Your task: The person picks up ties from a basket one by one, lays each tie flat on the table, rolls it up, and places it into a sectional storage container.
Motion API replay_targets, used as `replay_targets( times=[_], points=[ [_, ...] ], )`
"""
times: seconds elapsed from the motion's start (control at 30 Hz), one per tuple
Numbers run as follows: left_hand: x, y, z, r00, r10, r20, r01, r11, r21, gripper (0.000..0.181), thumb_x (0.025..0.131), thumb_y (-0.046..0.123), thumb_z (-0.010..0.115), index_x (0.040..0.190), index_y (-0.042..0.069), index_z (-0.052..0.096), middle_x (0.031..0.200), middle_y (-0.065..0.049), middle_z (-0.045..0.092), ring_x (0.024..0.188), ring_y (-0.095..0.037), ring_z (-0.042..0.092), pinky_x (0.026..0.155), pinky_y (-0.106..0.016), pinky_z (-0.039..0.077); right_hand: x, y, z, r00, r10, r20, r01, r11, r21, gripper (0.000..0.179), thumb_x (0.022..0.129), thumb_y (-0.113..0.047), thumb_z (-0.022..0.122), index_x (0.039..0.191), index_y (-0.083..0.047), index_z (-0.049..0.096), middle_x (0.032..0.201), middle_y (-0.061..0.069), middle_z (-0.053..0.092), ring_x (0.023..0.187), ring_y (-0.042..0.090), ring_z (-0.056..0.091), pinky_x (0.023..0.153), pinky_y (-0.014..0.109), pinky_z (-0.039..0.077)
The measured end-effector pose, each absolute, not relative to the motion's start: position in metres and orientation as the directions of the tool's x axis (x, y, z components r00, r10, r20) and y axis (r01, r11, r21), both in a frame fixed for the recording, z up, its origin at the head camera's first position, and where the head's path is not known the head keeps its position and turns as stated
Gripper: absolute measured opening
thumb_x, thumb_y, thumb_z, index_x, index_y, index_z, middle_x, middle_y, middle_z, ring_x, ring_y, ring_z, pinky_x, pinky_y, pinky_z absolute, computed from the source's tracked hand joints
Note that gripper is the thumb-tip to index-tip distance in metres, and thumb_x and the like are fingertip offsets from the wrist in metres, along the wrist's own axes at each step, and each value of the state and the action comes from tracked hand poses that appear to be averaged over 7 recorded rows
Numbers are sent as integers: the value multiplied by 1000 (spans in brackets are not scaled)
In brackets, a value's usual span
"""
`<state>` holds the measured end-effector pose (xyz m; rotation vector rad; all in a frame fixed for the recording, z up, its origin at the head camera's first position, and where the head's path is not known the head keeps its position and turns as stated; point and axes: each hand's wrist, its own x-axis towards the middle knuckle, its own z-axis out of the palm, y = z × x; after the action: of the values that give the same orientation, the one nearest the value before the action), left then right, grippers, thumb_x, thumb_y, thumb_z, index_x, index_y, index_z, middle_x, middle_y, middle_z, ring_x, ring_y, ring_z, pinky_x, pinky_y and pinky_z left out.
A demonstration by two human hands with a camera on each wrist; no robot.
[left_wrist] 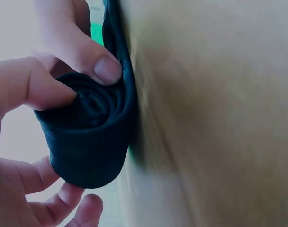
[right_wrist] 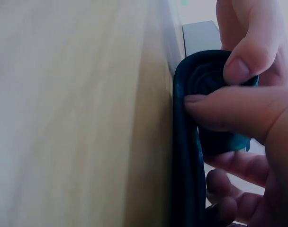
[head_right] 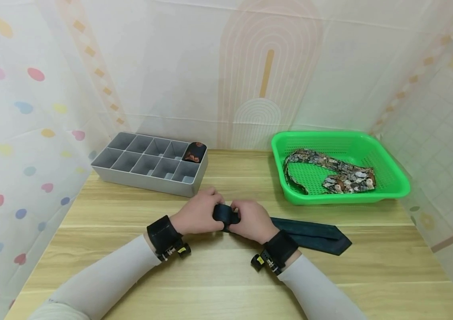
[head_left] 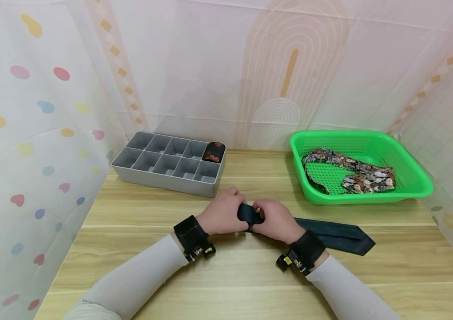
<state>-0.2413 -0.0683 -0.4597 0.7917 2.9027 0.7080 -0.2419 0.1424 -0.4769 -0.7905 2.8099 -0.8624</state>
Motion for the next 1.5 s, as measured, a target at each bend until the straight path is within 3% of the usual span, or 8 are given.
replay_targets(
  times=[0.27, 0.5, 0.8, 0.93, 1.17, 1.5],
  points=[
    [-240, -67, -462, -859, 509, 55, 470, 741, 480, 39, 77, 32, 85, 110, 14, 72, 105, -4, 59, 93, -20, 54, 80, -33, 51, -241, 141, -477, -862, -505, 51, -453, 721, -525, 26, 82, -26, 89, 94, -18, 68, 68, -5, 52, 62, 12, 47, 65, 28, 40],
    [-244, -74, -466, -859, 510, -50, 425, 763, 487, 54, 70, 31, 95, 117, 16, 72, 106, -6, 60, 92, -21, 57, 82, -37, 55, -241, 141, -476, -869, -494, 15, -428, 738, -522, 29, 80, -28, 92, 92, -19, 68, 68, -6, 55, 64, 13, 50, 67, 30, 41],
    [-245, -76, -467, -863, 504, -39, 430, 771, 469, 49, 73, 26, 92, 115, 11, 73, 104, -9, 62, 90, -23, 56, 79, -37, 53, -242, 141, -477, -872, -489, -4, -414, 742, -528, 30, 79, -27, 93, 93, -19, 68, 69, -5, 56, 63, 13, 50, 66, 30, 41],
    [-245, -76, -467, -866, 498, -36, 427, 776, 463, 48, 72, 25, 93, 114, 11, 74, 102, -8, 62, 89, -22, 56, 78, -36, 53, -242, 141, -476, -867, -498, -19, -413, 738, -533, 33, 79, -28, 93, 100, -17, 69, 72, -5, 58, 65, 13, 52, 66, 30, 43],
    [-246, -75, -469, -871, 491, -26, 425, 777, 464, 40, 73, 26, 93, 105, 12, 75, 97, -6, 62, 87, -20, 55, 77, -35, 51, -241, 141, -470, -853, -522, 31, -420, 647, -636, 53, 83, -31, 89, 128, -16, 64, 81, -1, 62, 70, 12, 55, 68, 29, 47],
    [-246, -74, -471, -866, 499, -20, 438, 778, 450, 38, 75, 29, 92, 104, 12, 75, 97, -6, 65, 87, -20, 56, 79, -35, 51, -239, 136, -477, -856, -498, 136, -459, 612, -644, 48, 85, -32, 90, 126, -18, 70, 80, -3, 56, 72, 13, 52, 71, 28, 45]
  ],
)
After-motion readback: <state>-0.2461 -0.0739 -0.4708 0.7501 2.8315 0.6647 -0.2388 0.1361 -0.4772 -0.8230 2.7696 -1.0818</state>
